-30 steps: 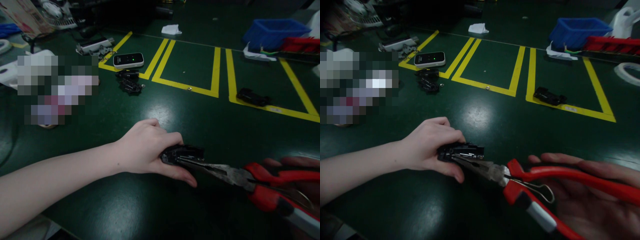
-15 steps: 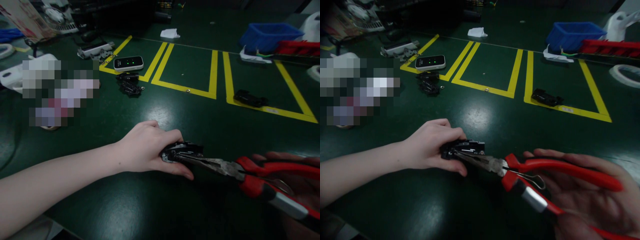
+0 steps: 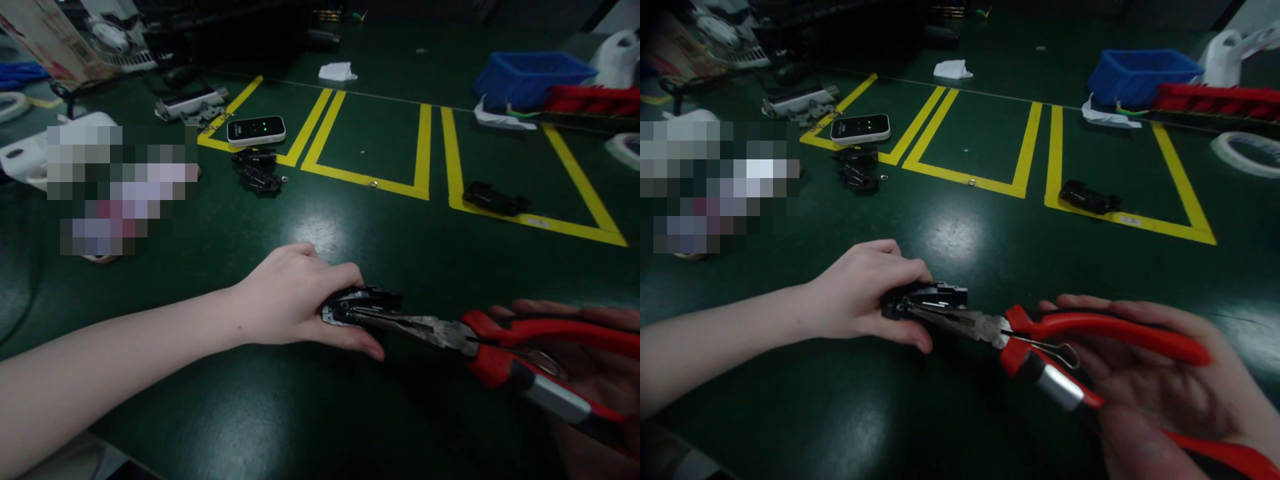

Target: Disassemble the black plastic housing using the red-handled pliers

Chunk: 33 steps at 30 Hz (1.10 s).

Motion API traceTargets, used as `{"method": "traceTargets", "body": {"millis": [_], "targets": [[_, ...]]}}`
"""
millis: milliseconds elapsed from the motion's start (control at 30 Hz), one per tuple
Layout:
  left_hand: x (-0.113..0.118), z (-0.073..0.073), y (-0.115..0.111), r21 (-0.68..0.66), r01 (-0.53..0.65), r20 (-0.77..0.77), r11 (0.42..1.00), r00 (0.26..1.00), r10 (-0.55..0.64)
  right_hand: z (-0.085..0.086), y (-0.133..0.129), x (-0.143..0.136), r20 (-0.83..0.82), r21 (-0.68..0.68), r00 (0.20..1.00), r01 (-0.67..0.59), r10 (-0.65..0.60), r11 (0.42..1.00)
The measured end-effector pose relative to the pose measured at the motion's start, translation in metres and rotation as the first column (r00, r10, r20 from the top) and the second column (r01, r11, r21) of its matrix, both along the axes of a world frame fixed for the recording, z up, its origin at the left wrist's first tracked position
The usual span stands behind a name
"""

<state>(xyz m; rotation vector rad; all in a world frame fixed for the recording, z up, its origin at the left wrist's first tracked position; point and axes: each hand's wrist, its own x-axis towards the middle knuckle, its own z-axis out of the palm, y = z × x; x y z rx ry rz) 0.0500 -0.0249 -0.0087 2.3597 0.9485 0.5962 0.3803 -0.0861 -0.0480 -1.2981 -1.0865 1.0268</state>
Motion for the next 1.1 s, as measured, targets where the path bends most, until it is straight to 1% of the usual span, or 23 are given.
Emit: {"method": "traceTargets", "body": {"millis": [33,100,133,167,233,333,433,567,833,1100], "targets": [[0.0,0.0,0.001,0.001,0.004,0.001,1.0,1.0,-0.004,0.004,0.001,-0.007,0.043,0.048,0.999,0.023,-0.025,0.999],[-0.001,0.0,0.002,-0.009,0.027,0.0,1.0,1.0,-0.027,0.013,0.004,-0.019,0.081,0.07,0.996,0.028,-0.033,0.997],[-0.001,0.001,0.003,-0.023,0.047,-0.001,0.999,0.999,-0.047,0.018,0.005,-0.025,0.087,0.053,0.996,0.028,-0.033,0.998],[-0.001,0.001,0.004,-0.043,0.072,-0.005,0.996,0.997,-0.072,0.023,0.007,-0.029,0.087,0.002,0.996,0.013,-0.013,1.0],[-0.002,0.002,0.006,-0.087,0.125,-0.014,0.988,0.992,-0.126,0.03,0.009,-0.033,0.072,-0.052,0.997,-0.018,0.022,0.998],[-0.002,0.004,0.007,-0.139,0.175,-0.008,0.975,0.984,-0.177,0.036,0.012,-0.036,0.029,-0.052,0.997,-0.066,0.068,0.996],[-0.002,0.005,0.008,-0.163,0.192,0.01,0.968,0.981,-0.193,0.038,0.014,-0.039,-0.003,-0.06,0.995,-0.103,0.103,0.993],[-0.002,0.005,0.009,-0.173,0.19,-0.002,0.966,0.981,-0.194,0.04,0.017,-0.047,-0.034,-0.045,0.99,-0.141,0.139,0.989],[-0.002,0.005,0.009,-0.172,0.18,0.009,0.969,0.984,-0.181,0.037,0.02,-0.047,-0.059,-0.049,0.989,-0.138,0.135,0.989],[-0.002,0.007,0.009,-0.199,0.172,0.016,0.965,0.985,-0.172,0.039,0.019,-0.047,-0.064,-0.041,0.991,-0.118,0.115,0.992]]}}
